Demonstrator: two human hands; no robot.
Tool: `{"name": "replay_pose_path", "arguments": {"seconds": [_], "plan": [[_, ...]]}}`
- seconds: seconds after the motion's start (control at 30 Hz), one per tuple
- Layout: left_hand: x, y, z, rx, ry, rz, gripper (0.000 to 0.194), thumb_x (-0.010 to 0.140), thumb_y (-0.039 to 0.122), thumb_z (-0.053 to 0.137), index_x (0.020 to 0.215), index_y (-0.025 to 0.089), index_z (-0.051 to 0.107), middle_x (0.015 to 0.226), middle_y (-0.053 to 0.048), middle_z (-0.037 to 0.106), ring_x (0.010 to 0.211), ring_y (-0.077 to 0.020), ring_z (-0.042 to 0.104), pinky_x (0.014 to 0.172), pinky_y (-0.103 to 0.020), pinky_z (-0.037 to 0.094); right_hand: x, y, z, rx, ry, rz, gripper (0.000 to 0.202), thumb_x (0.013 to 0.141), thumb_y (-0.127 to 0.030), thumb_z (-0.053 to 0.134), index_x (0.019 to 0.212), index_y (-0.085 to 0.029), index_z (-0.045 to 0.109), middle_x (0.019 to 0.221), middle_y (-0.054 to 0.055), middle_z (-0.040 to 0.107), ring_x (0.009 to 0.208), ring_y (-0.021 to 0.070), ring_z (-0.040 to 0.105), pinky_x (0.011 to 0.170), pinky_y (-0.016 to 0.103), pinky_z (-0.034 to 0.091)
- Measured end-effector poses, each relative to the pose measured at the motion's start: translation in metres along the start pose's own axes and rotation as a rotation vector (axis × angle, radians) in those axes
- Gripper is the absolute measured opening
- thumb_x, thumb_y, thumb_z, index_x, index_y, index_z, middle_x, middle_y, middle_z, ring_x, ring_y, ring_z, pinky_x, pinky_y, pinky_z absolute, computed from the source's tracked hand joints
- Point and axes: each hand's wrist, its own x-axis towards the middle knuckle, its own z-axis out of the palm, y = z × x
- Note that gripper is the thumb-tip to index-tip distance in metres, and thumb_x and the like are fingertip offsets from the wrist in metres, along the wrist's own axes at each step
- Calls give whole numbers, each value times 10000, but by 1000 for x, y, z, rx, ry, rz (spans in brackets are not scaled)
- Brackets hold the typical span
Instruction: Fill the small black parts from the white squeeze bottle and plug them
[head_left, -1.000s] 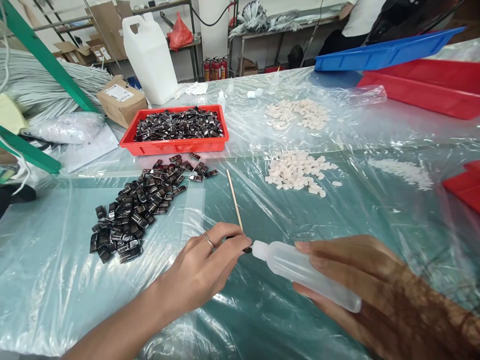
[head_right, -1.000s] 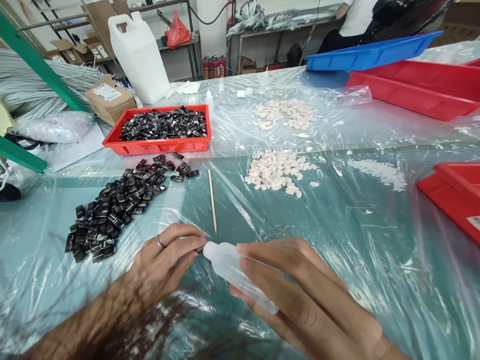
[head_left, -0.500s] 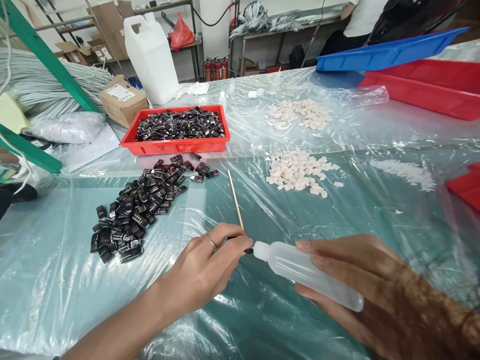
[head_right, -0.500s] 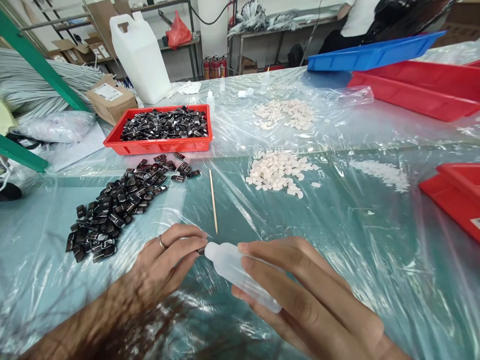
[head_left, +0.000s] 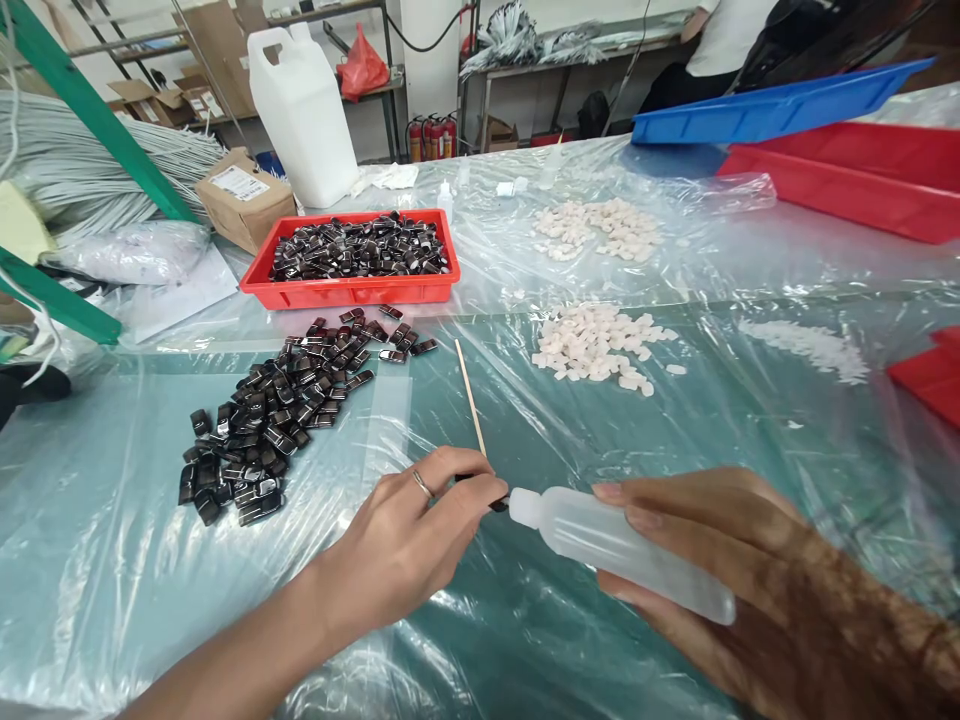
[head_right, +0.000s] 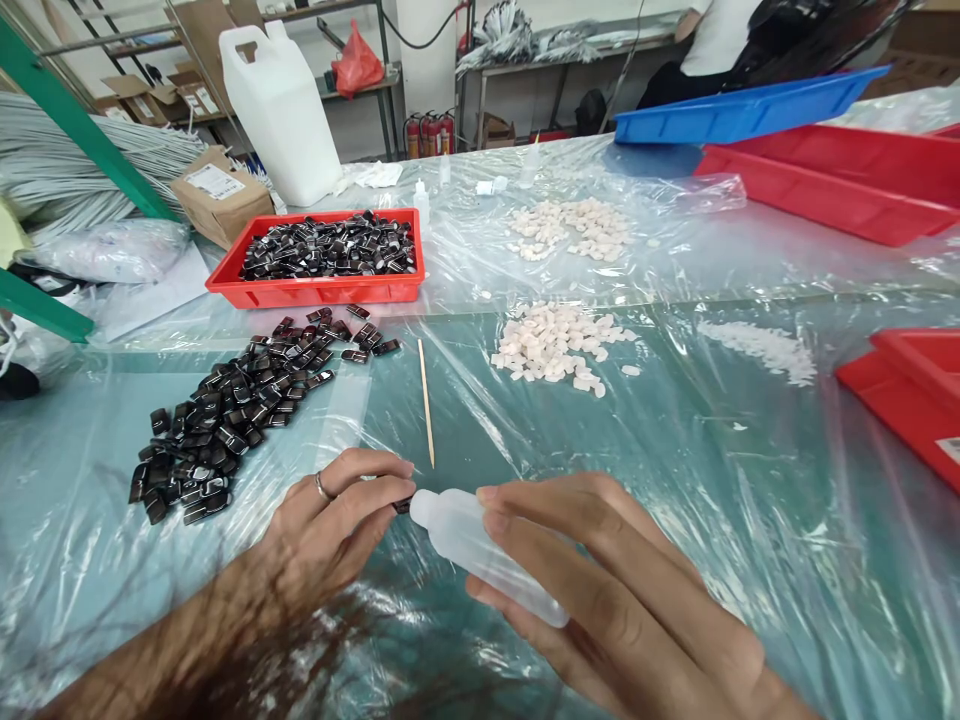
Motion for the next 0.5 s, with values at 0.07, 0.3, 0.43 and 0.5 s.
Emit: {"name": "replay_pose_path", "arguments": {"seconds": [0.07,0.3,0.43,0.5], "plan": [[0,0,0,12,-1,0,284,1004,130,501,1256,257,525,1136,-70,674,900,-177,742,665,-264,644,-10,4,-4,-110,-54,-46,983,972,-324,874,1863,-454,480,1251,63,959,895,315,945,698,345,850],[1,1,1,58,7,3,221,1021,159,491,1223,240,529,1104,-51,677,865,-160,736,594,-232,600,-22,11,-14,-223,-155,-247,1026,921,-392,920,1862,-337,514,1306,130,950,890,362,940,645,363,843],[2,0,0,27,-7,19,215,1027,150,480,1225,225,513,1125,-50,653,893,-146,730,653,-225,619,-15,7,-15,-148,-137,-223,949,879,-351,939,1780,-350,641,1314,112,951,944,337,942,669,320,838],[3,1,-2,13,-11,11,225,1019,145,499,1227,228,517,1131,-57,654,906,-148,729,687,-222,620,-7,4,-12,-11,-25,-42,812,794,-296,1014,1571,-437,827,1203,48,973,888,297,933,674,279,825]]}}
